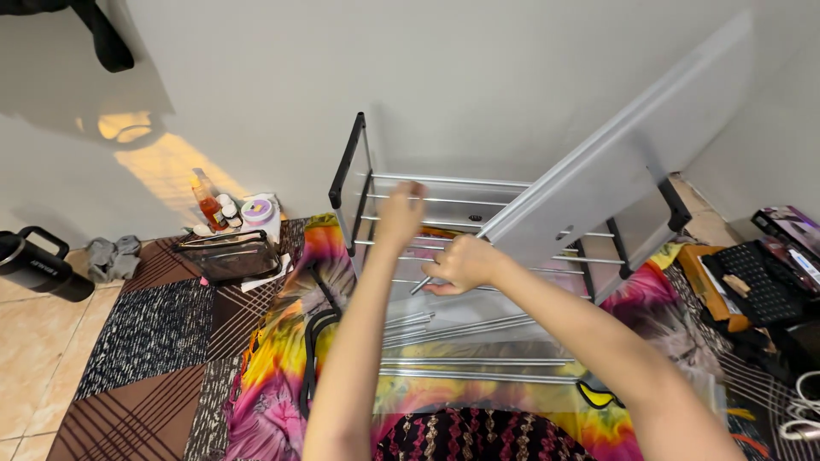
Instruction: The person assembles a metal drying rack by inserting horizontal rods into vertical supports and attaching plastic panels. They repeatedly adjust and reposition components to fit them together.
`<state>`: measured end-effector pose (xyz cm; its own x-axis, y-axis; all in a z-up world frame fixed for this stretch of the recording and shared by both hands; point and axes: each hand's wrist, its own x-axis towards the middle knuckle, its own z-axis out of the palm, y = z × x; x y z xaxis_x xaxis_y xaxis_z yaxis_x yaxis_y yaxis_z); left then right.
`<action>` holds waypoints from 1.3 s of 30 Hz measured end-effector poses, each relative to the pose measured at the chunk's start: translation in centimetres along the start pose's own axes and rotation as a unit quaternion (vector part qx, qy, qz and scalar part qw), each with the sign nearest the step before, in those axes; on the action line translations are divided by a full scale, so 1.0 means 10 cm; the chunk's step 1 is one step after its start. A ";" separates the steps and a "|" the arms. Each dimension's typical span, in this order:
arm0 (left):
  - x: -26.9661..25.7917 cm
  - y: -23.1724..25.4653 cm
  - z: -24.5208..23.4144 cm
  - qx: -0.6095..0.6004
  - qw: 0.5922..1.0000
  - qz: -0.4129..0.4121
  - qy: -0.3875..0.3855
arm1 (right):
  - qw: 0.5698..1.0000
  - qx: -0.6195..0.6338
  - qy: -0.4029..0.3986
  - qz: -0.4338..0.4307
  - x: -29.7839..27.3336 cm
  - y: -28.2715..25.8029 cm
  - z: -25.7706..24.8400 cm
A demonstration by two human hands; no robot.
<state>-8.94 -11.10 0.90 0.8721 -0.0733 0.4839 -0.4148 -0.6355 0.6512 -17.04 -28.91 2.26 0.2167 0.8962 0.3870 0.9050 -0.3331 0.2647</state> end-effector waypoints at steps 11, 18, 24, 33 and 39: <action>-0.45 0.69 0.62 -0.367 0.886 -0.082 -0.271 | 0.983 -0.020 -0.181 -0.037 -0.35 -0.23 0.05; -0.43 0.67 0.61 -0.414 0.855 -0.155 -0.271 | 0.982 -0.039 -0.182 -0.038 -0.43 -0.24 0.04; -0.48 0.54 0.65 -0.326 0.930 -0.061 -0.160 | 0.989 -0.018 -0.137 -0.055 -0.53 -0.14 0.13; -1.17 0.64 0.55 -0.064 0.981 -0.175 0.045 | 0.987 -0.019 -0.143 0.067 -0.48 0.09 0.00; -1.28 0.56 0.57 -0.003 0.979 -0.199 0.036 | 0.987 0.000 -0.119 0.109 -0.41 0.02 -0.08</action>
<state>-20.95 -18.11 -4.99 0.9443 0.2343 0.2310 -0.0473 -0.5981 0.8000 -18.00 -32.85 1.47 0.4864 0.8466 0.2158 0.8271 -0.5258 0.1986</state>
